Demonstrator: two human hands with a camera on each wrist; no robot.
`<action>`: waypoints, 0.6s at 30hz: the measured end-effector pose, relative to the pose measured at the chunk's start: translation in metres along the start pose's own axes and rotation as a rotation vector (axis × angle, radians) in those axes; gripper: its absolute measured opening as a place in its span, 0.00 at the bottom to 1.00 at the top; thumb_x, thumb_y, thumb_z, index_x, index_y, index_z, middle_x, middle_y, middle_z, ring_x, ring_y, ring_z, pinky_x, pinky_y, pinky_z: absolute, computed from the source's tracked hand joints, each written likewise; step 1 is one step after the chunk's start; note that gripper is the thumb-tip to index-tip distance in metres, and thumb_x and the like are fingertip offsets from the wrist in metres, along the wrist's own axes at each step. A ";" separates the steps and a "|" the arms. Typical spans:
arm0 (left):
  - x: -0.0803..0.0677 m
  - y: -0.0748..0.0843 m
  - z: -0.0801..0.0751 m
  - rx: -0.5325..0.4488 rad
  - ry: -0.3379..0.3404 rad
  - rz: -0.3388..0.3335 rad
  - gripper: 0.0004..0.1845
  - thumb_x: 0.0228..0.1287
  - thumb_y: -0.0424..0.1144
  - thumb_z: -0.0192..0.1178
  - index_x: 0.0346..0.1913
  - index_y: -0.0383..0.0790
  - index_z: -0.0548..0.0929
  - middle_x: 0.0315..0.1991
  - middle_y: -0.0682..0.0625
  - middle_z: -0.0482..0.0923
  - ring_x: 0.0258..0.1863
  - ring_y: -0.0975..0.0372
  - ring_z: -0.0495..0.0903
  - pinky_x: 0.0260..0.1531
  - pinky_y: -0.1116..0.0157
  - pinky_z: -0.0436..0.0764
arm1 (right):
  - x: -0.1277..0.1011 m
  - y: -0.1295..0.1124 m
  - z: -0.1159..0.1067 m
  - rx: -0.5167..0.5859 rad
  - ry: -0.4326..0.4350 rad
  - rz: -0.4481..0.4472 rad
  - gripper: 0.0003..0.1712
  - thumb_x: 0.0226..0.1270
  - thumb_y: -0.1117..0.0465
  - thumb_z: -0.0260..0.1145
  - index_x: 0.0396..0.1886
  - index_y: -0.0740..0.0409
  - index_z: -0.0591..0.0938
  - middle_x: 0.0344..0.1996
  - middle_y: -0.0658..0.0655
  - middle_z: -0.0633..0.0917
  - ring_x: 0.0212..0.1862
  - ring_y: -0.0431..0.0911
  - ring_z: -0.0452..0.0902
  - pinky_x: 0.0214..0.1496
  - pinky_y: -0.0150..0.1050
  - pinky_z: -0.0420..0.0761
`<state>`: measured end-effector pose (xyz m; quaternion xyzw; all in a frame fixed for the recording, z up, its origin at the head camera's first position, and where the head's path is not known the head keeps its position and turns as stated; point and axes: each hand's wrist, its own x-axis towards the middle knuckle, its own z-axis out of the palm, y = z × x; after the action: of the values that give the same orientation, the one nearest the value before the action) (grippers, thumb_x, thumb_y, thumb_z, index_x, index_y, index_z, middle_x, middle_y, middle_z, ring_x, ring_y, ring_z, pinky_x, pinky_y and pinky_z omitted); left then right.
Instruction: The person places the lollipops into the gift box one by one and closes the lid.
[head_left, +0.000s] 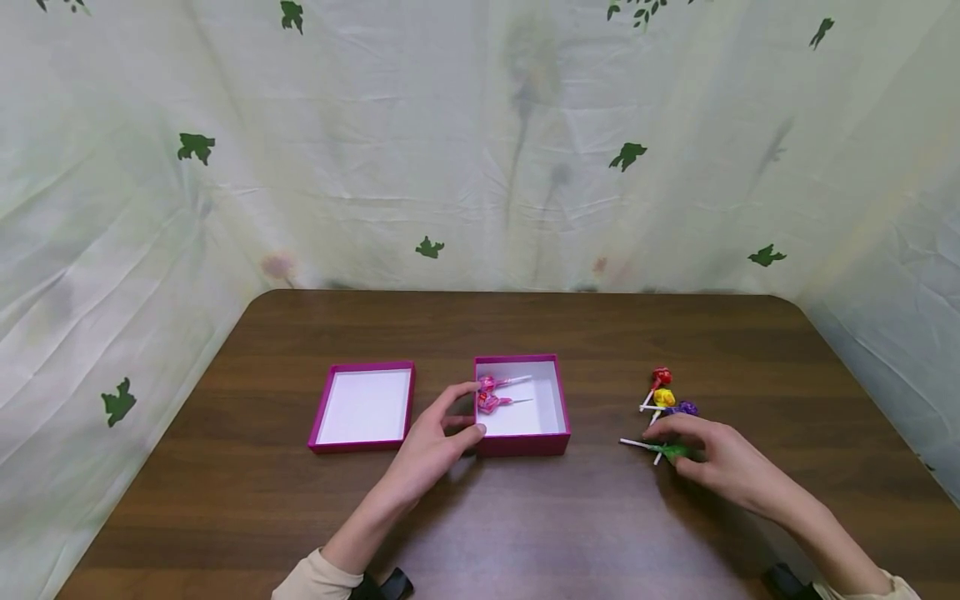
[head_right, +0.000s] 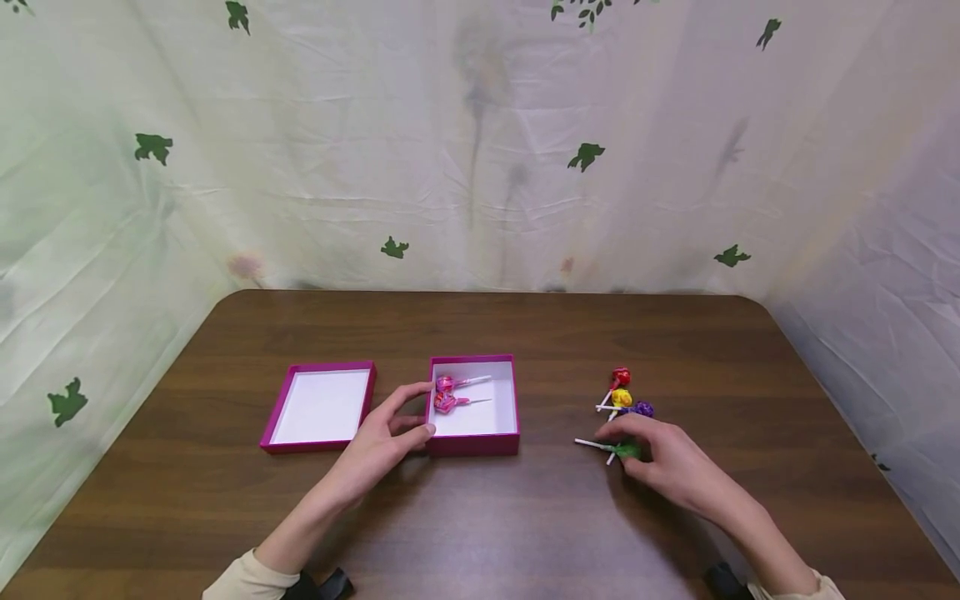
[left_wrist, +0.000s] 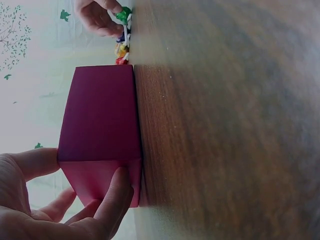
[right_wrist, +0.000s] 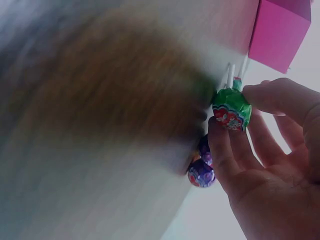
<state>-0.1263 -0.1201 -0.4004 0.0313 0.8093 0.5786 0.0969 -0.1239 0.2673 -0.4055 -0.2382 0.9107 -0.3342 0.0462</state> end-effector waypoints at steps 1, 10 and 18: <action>0.000 0.000 0.000 0.000 0.000 0.000 0.29 0.64 0.39 0.64 0.68 0.53 0.70 0.69 0.46 0.66 0.58 0.48 0.75 0.45 0.51 0.80 | 0.001 0.001 0.001 -0.002 0.012 -0.015 0.28 0.54 0.75 0.71 0.49 0.41 0.83 0.47 0.41 0.83 0.50 0.40 0.78 0.49 0.37 0.78; 0.000 -0.001 0.000 -0.006 -0.003 0.005 0.29 0.65 0.40 0.64 0.68 0.54 0.70 0.69 0.46 0.65 0.58 0.48 0.75 0.45 0.51 0.81 | 0.007 0.003 0.010 0.013 0.058 -0.112 0.18 0.56 0.70 0.74 0.41 0.45 0.85 0.45 0.45 0.82 0.48 0.40 0.77 0.44 0.37 0.81; -0.001 -0.001 0.000 -0.015 0.000 0.005 0.29 0.65 0.40 0.64 0.68 0.54 0.70 0.69 0.46 0.65 0.58 0.48 0.75 0.45 0.50 0.80 | 0.010 0.001 0.008 -0.047 -0.020 -0.035 0.11 0.57 0.59 0.76 0.39 0.40 0.87 0.48 0.42 0.81 0.51 0.40 0.75 0.47 0.36 0.79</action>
<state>-0.1254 -0.1200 -0.4010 0.0326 0.8049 0.5847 0.0959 -0.1314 0.2587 -0.4117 -0.2584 0.9135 -0.3113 0.0437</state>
